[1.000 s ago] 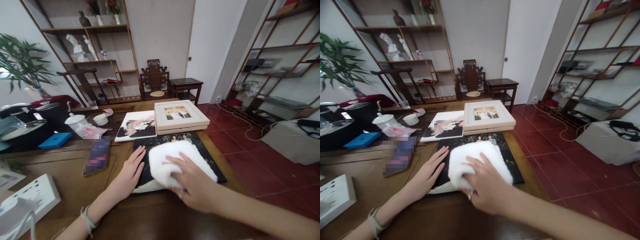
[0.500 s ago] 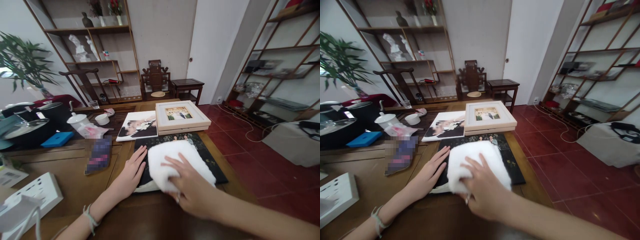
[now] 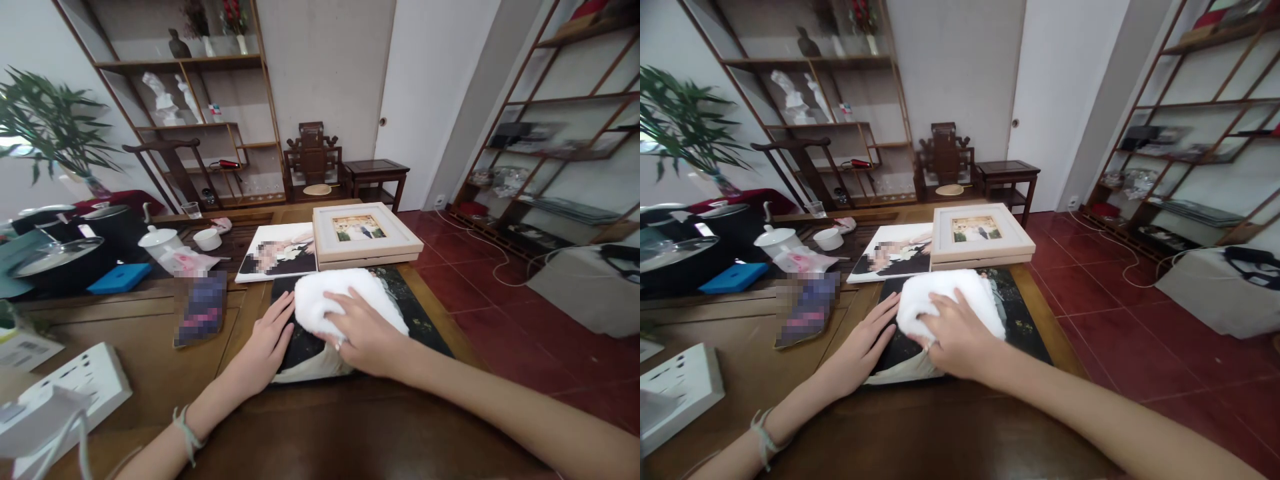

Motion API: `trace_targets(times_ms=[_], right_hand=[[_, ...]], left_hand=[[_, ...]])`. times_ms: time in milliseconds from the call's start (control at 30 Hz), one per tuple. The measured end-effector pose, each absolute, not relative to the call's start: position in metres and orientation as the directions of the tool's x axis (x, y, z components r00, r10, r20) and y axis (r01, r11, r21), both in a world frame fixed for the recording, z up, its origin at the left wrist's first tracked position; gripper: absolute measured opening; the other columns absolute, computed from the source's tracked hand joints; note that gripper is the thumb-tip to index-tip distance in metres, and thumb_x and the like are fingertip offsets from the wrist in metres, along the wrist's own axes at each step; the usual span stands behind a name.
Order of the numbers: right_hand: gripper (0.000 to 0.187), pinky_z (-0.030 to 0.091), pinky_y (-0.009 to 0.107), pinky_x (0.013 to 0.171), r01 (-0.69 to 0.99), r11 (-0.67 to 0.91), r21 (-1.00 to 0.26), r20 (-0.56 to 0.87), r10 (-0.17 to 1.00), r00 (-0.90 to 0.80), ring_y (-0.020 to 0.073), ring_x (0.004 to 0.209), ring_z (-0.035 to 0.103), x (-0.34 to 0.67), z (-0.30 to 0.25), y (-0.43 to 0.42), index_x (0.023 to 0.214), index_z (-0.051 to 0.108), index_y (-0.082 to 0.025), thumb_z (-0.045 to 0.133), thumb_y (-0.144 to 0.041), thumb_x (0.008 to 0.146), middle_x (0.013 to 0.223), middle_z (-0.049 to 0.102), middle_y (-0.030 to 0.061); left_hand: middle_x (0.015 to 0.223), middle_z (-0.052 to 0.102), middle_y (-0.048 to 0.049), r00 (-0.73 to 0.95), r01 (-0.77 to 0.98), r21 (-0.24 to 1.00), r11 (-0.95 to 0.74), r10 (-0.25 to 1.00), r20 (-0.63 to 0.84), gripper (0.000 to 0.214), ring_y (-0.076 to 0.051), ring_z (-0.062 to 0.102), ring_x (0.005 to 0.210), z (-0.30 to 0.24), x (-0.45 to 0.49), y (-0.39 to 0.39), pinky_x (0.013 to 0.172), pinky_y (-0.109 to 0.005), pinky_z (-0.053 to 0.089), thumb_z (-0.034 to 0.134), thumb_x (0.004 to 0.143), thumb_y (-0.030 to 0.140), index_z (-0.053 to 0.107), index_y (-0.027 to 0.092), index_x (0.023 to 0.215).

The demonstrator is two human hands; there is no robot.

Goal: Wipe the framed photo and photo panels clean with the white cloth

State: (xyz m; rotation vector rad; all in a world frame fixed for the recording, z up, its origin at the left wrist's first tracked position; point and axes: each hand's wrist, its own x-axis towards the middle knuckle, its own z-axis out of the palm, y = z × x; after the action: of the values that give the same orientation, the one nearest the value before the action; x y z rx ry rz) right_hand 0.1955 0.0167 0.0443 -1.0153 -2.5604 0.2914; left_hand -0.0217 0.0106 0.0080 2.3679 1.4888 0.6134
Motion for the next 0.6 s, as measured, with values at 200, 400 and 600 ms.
trace_targets(times_ms=[200,400,600], right_hand=[[0.032,0.021,0.054,0.104,0.652,0.712,-0.261,0.276,0.702,-0.656,0.0281,0.127,0.036,0.18,0.043,0.052,0.116,0.058,-0.012,0.04,-0.027,0.093,0.124,0.056,0.0178],[0.027,0.013,0.06,0.105,0.645,0.695,-0.317,0.229,0.716,-0.659,0.0299,0.131,0.029,0.191,0.042,-0.005,0.106,0.063,-0.016,0.045,-0.025,0.087,0.127,0.053,0.0156],[0.015,0.018,0.066,0.102,0.483,0.834,-0.267,0.226,0.542,-0.809,0.0362,0.13,0.031,0.213,0.024,-0.061,0.077,0.067,-0.019,0.054,-0.027,0.079,0.133,0.049,0.0128]], left_hand=[[0.146,0.035,-0.0077,0.354,0.789,0.443,-0.425,0.904,0.239,0.043,-0.023,0.027,0.135,0.006,-0.022,0.01,0.109,-0.045,0.027,0.031,0.094,0.026,0.04,0.02,0.135],[0.146,0.034,-0.0071,0.382,0.77,0.454,-0.449,0.894,0.235,0.044,-0.022,0.026,0.136,0.007,-0.022,0.011,0.109,-0.046,0.026,0.03,0.094,0.025,0.037,0.021,0.137],[0.147,0.032,-0.0089,0.365,0.787,0.454,-0.418,0.908,0.204,0.044,-0.021,0.025,0.137,0.006,-0.022,0.011,0.11,-0.046,0.024,0.029,0.094,0.026,0.037,0.018,0.136]])
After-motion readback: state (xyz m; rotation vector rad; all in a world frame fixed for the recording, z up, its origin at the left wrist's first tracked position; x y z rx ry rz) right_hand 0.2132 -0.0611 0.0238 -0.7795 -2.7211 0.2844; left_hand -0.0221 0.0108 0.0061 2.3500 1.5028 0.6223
